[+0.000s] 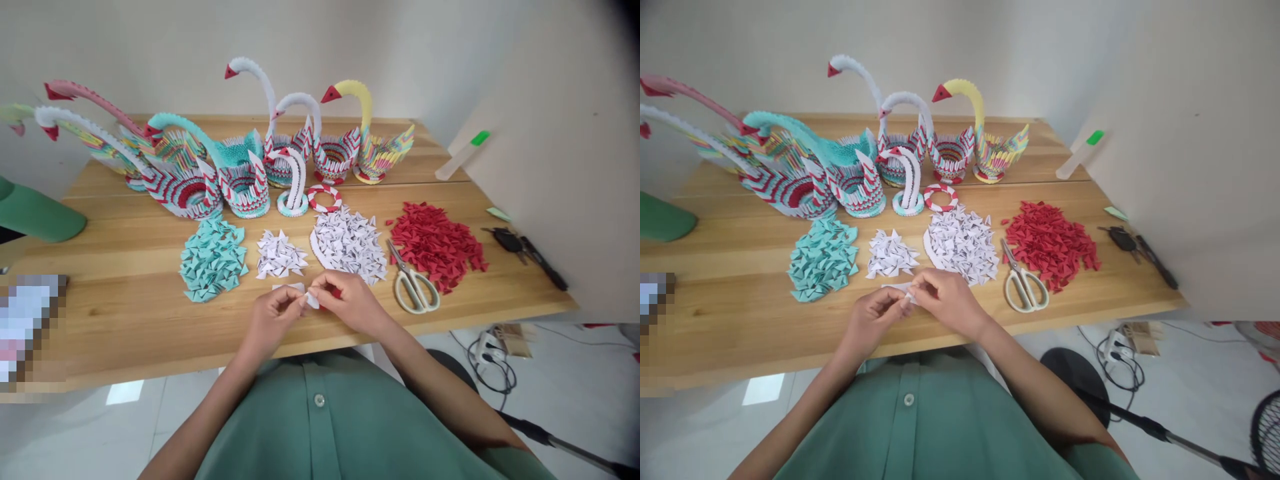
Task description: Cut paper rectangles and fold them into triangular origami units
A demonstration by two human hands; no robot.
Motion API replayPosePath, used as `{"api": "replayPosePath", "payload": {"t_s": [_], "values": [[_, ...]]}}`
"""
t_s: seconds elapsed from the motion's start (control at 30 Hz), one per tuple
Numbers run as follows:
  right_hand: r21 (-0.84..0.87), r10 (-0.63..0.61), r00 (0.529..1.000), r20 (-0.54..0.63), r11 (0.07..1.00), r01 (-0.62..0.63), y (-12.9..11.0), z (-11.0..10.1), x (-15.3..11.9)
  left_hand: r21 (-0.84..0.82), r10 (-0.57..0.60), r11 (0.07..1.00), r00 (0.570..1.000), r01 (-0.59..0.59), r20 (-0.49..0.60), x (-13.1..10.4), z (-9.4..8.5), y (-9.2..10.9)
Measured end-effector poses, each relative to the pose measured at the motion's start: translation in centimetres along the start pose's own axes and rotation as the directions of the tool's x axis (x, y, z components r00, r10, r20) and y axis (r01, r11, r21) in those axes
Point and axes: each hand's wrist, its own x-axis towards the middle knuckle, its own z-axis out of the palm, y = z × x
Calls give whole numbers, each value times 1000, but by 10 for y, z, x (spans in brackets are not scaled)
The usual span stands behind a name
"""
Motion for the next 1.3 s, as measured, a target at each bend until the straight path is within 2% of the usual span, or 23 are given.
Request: {"api": "replayPosePath", "payload": {"t_s": [0.1, 0.27, 0.4, 0.47, 0.57, 0.73, 0.87, 1.07, 1.3], "values": [[16, 6, 1000, -6, 1000, -6, -3, -1, 1, 69, 58, 996, 998, -59, 27, -3, 2, 0], [252, 81, 993, -91, 966, -55, -2, -4, 0, -68, -16, 998, 1000, 15, -17, -4, 2, 1], [350, 95, 995, -4, 933, -87, 2, 2, -5, -174, -6, 985, 996, -9, -88, -3, 3, -3], [364, 104, 995, 6, 926, -99, 2, 9, -7, -185, 0, 983, 995, -18, -99, -2, 4, -4], [361, 109, 992, -60, 929, -81, 2, 17, -8, -172, 17, 984, 991, -39, -130, -3, 8, -6], [423, 82, 995, -48, 904, -54, 3, 13, -8, -187, 35, 980, 985, -67, -171, -4, 11, -6], [466, 150, 987, -63, 879, -104, 6, 9, -6, -205, 17, 977, 983, -55, -183, -1, 11, -7], [477, 151, 985, -83, 874, -94, 7, 15, -5, -223, 29, 973, 988, -63, -152, 1, 10, -14], [474, 184, 978, -97, 872, -117, 7, 20, -1, -251, 26, 965, 983, -73, -184, 4, 10, -16]]}}
